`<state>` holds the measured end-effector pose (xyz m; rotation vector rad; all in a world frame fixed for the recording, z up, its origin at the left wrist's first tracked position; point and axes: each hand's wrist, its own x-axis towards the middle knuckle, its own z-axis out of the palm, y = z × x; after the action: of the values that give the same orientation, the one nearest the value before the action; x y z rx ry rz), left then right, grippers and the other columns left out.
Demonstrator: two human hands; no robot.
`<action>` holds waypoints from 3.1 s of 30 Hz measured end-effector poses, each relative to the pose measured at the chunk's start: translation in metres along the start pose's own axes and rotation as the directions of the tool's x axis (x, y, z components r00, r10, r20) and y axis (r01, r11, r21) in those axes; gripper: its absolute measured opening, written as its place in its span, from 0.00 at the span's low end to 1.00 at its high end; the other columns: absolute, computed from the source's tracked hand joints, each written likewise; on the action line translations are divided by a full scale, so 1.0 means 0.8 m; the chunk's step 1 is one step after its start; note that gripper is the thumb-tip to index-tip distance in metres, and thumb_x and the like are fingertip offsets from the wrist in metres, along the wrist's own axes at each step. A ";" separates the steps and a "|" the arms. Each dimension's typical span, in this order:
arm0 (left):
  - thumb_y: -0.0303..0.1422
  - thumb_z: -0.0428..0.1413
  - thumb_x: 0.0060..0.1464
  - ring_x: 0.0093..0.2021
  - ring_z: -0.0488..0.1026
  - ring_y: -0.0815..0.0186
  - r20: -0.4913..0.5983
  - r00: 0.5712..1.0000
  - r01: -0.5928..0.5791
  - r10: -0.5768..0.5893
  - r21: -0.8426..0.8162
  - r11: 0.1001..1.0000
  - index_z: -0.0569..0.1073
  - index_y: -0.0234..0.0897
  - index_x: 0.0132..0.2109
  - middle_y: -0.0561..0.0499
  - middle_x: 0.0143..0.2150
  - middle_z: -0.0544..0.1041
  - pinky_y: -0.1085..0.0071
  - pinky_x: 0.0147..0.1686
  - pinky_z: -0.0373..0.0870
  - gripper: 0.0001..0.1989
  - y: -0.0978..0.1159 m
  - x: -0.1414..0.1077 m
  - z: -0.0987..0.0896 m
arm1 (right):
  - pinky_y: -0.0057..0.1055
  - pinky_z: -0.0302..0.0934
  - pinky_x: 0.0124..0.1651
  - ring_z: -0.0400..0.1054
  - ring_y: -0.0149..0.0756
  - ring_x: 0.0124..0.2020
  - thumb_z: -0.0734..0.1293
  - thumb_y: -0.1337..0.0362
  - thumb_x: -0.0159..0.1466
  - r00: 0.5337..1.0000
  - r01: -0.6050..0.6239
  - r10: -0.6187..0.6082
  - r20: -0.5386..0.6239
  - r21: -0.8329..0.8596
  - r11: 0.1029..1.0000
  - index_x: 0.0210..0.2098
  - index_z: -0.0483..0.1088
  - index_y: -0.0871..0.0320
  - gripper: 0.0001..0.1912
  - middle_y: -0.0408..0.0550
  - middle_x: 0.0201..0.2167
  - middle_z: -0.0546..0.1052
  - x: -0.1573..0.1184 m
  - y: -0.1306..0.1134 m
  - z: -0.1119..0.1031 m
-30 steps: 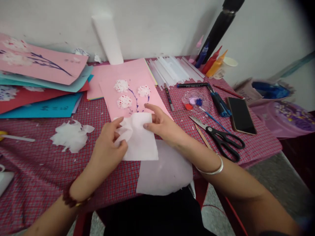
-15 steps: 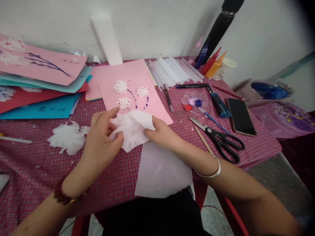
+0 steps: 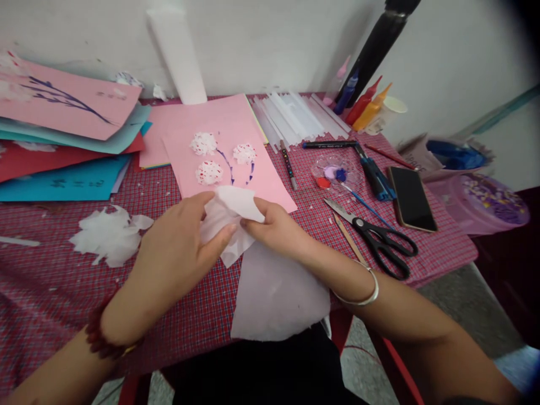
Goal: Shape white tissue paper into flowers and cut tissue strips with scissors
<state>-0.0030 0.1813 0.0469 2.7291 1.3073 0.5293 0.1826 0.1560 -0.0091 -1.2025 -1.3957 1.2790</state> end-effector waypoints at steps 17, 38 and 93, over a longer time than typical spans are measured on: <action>0.25 0.51 0.60 0.40 0.73 0.63 0.030 0.889 -0.457 0.457 0.001 0.889 0.70 0.41 0.41 0.49 0.44 0.74 0.67 0.38 0.70 0.06 -0.017 -0.032 0.020 | 0.25 0.64 0.30 0.66 0.29 0.27 0.69 0.70 0.55 0.967 -0.255 0.232 0.108 0.482 0.838 0.39 0.66 0.57 0.13 0.39 0.28 0.72 0.001 -0.012 -0.004; 0.29 0.45 0.62 0.31 0.72 0.59 0.310 0.898 -0.335 0.311 0.027 0.942 0.70 0.40 0.37 0.51 0.32 0.71 0.62 0.27 0.65 0.10 0.015 0.005 -0.002 | 0.33 0.67 0.35 0.71 0.34 0.29 0.63 0.43 0.61 0.945 -0.307 0.258 0.202 0.276 0.911 0.35 0.67 0.59 0.23 0.48 0.29 0.75 -0.005 -0.039 -0.039; 0.23 0.51 0.56 0.34 0.75 0.66 -0.104 0.935 -0.348 0.339 -0.451 0.822 0.72 0.36 0.39 0.49 0.35 0.77 0.72 0.33 0.73 0.07 -0.013 -0.014 0.039 | 0.21 0.54 0.25 0.59 0.23 0.22 0.62 0.74 0.55 0.943 -0.206 0.146 0.298 0.183 0.961 0.31 0.63 0.59 0.06 0.35 0.21 0.66 -0.006 -0.001 -0.006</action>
<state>-0.0064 0.1819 0.0120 2.5420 0.5714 0.7791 0.1882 0.1521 -0.0080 -1.0469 -1.3286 1.7359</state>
